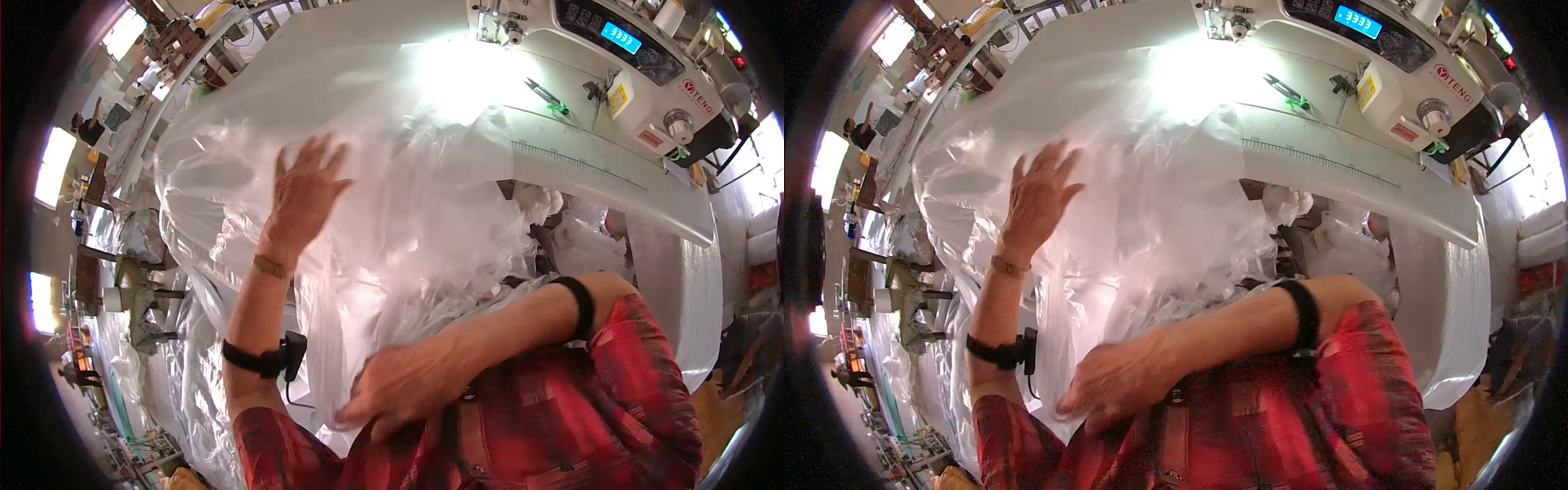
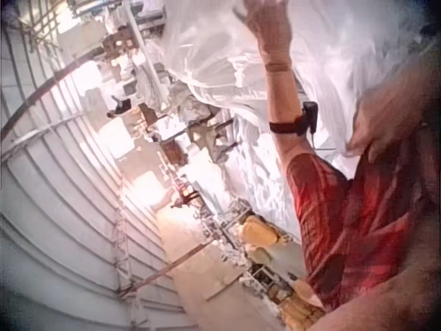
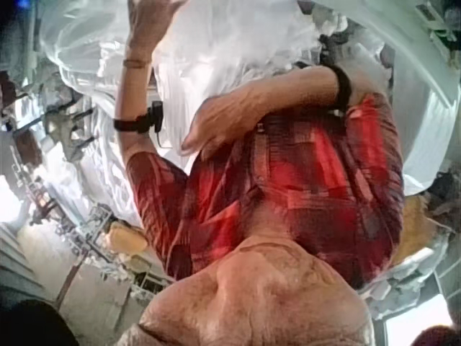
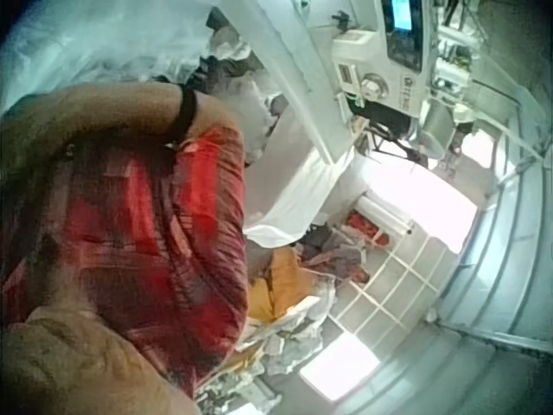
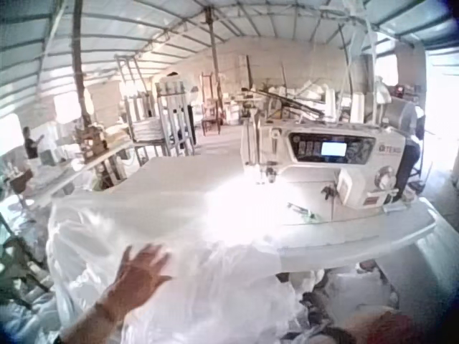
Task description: Sewing the edges of a large white plastic bag using an industrial sewing machine.
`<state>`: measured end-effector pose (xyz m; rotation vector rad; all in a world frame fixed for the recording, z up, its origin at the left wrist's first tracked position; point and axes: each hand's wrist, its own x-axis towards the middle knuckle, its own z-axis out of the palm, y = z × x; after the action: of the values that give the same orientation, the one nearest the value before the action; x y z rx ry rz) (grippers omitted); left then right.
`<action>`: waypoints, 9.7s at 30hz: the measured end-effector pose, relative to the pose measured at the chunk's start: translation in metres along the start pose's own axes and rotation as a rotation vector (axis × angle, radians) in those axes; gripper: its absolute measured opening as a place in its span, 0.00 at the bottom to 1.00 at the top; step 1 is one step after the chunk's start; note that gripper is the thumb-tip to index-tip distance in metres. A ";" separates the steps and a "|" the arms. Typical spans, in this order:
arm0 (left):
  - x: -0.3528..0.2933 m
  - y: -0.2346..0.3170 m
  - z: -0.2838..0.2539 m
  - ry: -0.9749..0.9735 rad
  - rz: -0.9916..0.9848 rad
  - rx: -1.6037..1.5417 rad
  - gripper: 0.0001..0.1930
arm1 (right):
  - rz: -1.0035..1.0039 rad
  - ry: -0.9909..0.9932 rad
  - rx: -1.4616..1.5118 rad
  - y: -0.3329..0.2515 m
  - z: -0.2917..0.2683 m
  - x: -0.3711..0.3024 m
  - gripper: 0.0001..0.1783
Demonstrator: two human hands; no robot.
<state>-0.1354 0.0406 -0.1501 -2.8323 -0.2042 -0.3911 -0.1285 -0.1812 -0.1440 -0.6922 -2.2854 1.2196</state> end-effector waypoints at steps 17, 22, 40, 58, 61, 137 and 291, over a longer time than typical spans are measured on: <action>-0.025 -0.023 0.003 0.052 -0.083 -0.169 0.08 | 0.650 1.391 0.218 0.099 -0.028 -0.116 0.28; -0.017 0.077 -0.011 -0.182 0.100 -0.503 0.11 | 0.649 1.229 -0.767 0.162 -0.025 -0.102 0.27; -0.377 -0.016 0.076 -1.099 -0.375 -0.025 0.08 | 0.205 0.495 0.245 0.074 0.013 -0.104 0.15; -0.012 0.117 -0.028 -0.047 -0.317 -1.257 0.10 | 0.288 1.244 0.345 0.048 0.015 -0.103 0.10; -0.015 0.124 -0.029 0.073 -0.375 -1.182 0.09 | 0.452 1.417 0.402 0.059 0.015 -0.100 0.16; -0.074 0.135 -0.076 -0.207 -0.602 -1.295 0.04 | 0.166 0.645 -0.549 -0.010 0.021 -0.116 0.09; -0.089 -0.131 -0.019 -0.125 -0.174 -0.042 0.06 | 1.247 0.389 -0.341 0.077 0.000 -0.156 0.25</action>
<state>-0.2479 0.1511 -0.1248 -2.8920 -0.4756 -0.2564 0.0083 -0.2411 -0.2338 -2.4352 -1.6369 0.9278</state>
